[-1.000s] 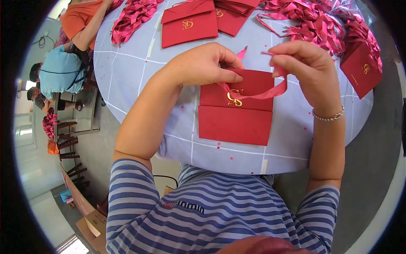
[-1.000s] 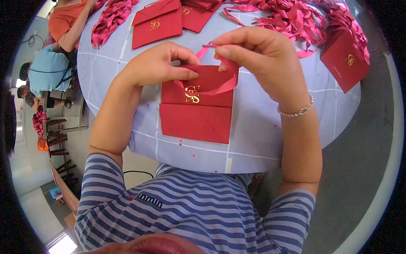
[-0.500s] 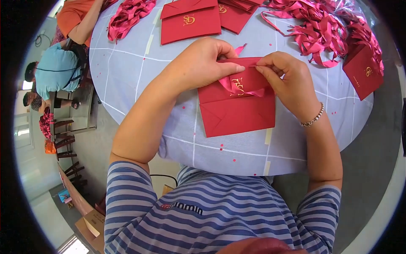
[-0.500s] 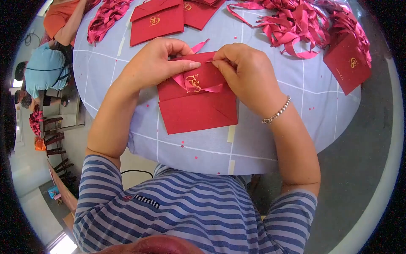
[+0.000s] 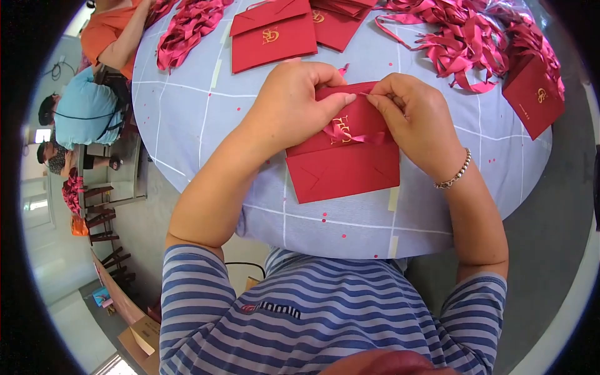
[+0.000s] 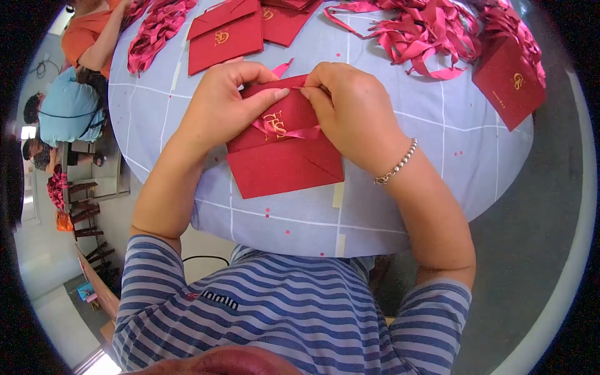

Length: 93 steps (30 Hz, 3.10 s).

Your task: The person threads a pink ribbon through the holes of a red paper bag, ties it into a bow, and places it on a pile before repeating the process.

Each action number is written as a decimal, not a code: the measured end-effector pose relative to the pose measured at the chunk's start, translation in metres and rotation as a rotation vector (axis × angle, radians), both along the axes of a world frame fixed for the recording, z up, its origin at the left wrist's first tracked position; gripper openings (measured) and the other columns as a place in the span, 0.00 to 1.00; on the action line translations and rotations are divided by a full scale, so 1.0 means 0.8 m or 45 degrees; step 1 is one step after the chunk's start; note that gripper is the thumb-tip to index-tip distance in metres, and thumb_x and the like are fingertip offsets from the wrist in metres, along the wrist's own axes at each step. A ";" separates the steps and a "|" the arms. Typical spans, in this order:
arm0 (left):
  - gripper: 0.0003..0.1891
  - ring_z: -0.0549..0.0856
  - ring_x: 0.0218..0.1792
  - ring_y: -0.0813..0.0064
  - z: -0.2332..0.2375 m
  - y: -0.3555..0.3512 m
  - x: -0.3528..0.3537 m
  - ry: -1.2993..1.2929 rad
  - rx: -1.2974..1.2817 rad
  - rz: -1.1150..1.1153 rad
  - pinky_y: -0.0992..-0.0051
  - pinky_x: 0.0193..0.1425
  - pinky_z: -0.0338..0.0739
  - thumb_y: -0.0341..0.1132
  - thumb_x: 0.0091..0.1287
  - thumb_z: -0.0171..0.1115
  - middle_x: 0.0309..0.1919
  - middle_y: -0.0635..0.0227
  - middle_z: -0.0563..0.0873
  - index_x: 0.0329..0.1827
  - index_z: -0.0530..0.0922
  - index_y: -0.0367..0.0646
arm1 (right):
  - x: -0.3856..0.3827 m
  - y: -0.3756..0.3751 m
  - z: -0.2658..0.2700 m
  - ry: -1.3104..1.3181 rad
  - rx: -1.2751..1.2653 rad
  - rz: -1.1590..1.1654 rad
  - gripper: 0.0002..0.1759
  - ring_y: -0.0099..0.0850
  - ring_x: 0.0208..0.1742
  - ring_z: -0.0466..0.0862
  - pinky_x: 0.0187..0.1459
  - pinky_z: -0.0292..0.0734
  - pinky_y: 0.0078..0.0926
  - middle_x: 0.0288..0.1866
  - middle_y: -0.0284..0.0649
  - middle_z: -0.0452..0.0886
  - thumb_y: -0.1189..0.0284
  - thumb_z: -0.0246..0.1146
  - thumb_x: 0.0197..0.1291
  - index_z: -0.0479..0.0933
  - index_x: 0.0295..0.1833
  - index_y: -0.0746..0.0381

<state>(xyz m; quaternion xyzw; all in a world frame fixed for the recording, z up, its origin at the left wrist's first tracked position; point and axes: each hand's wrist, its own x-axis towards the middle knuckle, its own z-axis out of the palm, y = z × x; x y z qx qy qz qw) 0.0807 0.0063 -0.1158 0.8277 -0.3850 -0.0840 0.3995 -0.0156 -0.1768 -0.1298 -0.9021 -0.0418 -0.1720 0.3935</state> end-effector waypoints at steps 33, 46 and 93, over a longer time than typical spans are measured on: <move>0.05 0.84 0.32 0.61 -0.008 -0.012 -0.016 -0.403 -0.025 -0.015 0.49 0.68 0.66 0.33 0.62 0.67 0.28 0.64 0.84 0.37 0.82 0.42 | 0.001 0.006 0.012 0.030 -0.093 -0.067 0.05 0.54 0.35 0.81 0.37 0.76 0.47 0.33 0.54 0.80 0.76 0.59 0.63 0.75 0.35 0.67; 0.04 0.84 0.33 0.59 -0.007 -0.012 -0.020 -0.507 -0.117 -0.119 0.51 0.69 0.66 0.27 0.60 0.66 0.28 0.63 0.84 0.36 0.82 0.40 | -0.007 0.028 0.012 -0.097 -0.577 -0.150 0.03 0.44 0.37 0.83 0.37 0.77 0.41 0.32 0.49 0.81 0.78 0.60 0.60 0.74 0.34 0.65; 0.10 0.79 0.29 0.68 0.045 -0.003 -0.046 -0.464 -0.192 -0.516 0.54 0.68 0.65 0.28 0.50 0.74 0.24 0.70 0.79 0.35 0.83 0.44 | 0.015 -0.052 0.017 0.732 1.550 0.140 0.13 0.16 0.23 0.69 0.27 0.65 0.14 0.30 0.30 0.79 0.64 0.58 0.72 0.79 0.46 0.64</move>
